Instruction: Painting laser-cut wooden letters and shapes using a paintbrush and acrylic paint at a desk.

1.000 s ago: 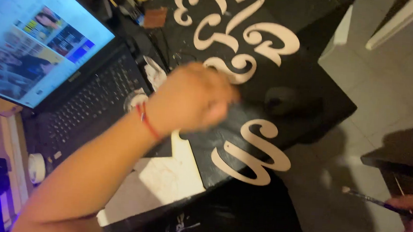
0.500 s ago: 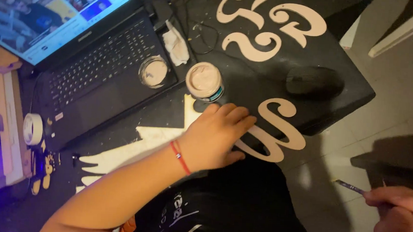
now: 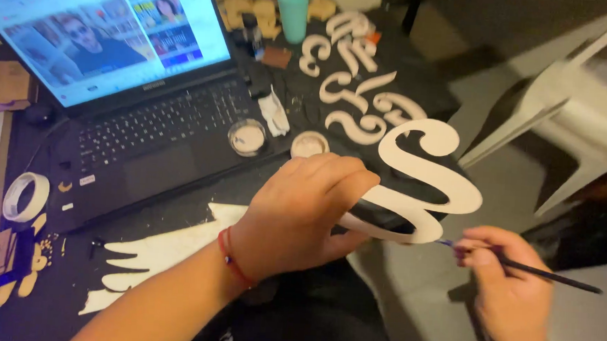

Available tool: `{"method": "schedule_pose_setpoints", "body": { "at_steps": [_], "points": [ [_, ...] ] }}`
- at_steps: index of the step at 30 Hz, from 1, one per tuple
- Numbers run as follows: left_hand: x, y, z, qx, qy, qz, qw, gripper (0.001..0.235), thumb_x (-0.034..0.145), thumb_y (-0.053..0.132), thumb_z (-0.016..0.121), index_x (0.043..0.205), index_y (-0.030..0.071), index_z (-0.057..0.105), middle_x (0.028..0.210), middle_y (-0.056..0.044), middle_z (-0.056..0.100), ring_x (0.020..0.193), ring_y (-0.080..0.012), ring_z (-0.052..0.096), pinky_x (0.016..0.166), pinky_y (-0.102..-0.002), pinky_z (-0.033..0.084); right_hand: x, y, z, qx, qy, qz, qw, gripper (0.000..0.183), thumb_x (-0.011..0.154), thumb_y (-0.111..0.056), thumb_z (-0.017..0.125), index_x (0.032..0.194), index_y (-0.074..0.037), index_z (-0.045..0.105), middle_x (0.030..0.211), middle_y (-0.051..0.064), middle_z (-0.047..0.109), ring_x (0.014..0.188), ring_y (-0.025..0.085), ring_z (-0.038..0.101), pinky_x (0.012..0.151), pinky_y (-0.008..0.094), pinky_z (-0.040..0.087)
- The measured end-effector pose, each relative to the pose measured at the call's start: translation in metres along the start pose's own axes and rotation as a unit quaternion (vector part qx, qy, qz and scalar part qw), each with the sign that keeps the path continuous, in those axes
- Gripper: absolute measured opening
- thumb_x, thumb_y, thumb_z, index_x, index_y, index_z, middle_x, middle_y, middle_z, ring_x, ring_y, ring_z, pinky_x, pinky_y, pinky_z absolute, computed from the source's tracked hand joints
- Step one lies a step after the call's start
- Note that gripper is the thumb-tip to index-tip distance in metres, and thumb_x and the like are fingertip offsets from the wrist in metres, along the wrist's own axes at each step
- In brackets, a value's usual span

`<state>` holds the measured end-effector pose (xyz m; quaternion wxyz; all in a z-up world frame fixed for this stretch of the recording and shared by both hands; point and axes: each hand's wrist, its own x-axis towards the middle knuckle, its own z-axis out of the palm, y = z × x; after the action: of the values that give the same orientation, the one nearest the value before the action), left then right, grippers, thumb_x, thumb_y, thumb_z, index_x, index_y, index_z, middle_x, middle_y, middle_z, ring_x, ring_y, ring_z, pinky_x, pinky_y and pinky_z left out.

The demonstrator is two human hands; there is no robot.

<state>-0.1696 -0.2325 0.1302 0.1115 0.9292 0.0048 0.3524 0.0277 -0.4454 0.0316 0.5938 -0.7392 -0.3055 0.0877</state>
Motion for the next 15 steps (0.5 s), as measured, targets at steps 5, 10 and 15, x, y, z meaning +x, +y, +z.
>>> {"method": "schedule_pose_setpoints", "body": {
  "at_steps": [5,10,15],
  "points": [
    [0.001,0.025,-0.044,0.046,0.092,0.010,0.995,0.052,0.078,0.029,0.081,0.119,0.002,0.062,0.119,-0.014,0.064,0.104,-0.0330,0.062,0.088,-0.043,0.048,0.010,-0.062,0.027,0.086,-0.092,-0.167,0.978,0.040,0.095,-0.041,0.056,0.096,-0.002,0.065,0.075,0.006,0.065,0.072,0.015,0.060,0.071,0.029,0.049],
    [-0.011,0.042,-0.069,0.039,0.140,0.027,0.989,0.056,0.087,0.039,0.075,0.122,-0.001,0.059,0.117,-0.015,0.062,0.101,-0.0322,0.061,0.088,-0.043,0.048,-0.004,-0.100,0.044,0.190,-0.048,-0.153,0.969,0.026,0.097,-0.025,0.059,0.089,0.000,0.062,0.069,0.013,0.063,0.066,0.019,0.060,0.066,0.030,0.049],
    [-0.027,0.053,-0.083,0.015,0.169,0.027,0.985,0.066,0.087,0.052,0.066,0.126,-0.001,0.057,0.122,-0.016,0.062,0.110,-0.0322,0.063,0.098,-0.043,0.049,-0.022,-0.114,0.047,0.230,-0.020,-0.134,0.964,0.028,0.096,-0.025,0.061,0.087,0.001,0.060,0.067,0.014,0.062,0.062,0.020,0.061,0.060,0.028,0.049]
  ]
}}
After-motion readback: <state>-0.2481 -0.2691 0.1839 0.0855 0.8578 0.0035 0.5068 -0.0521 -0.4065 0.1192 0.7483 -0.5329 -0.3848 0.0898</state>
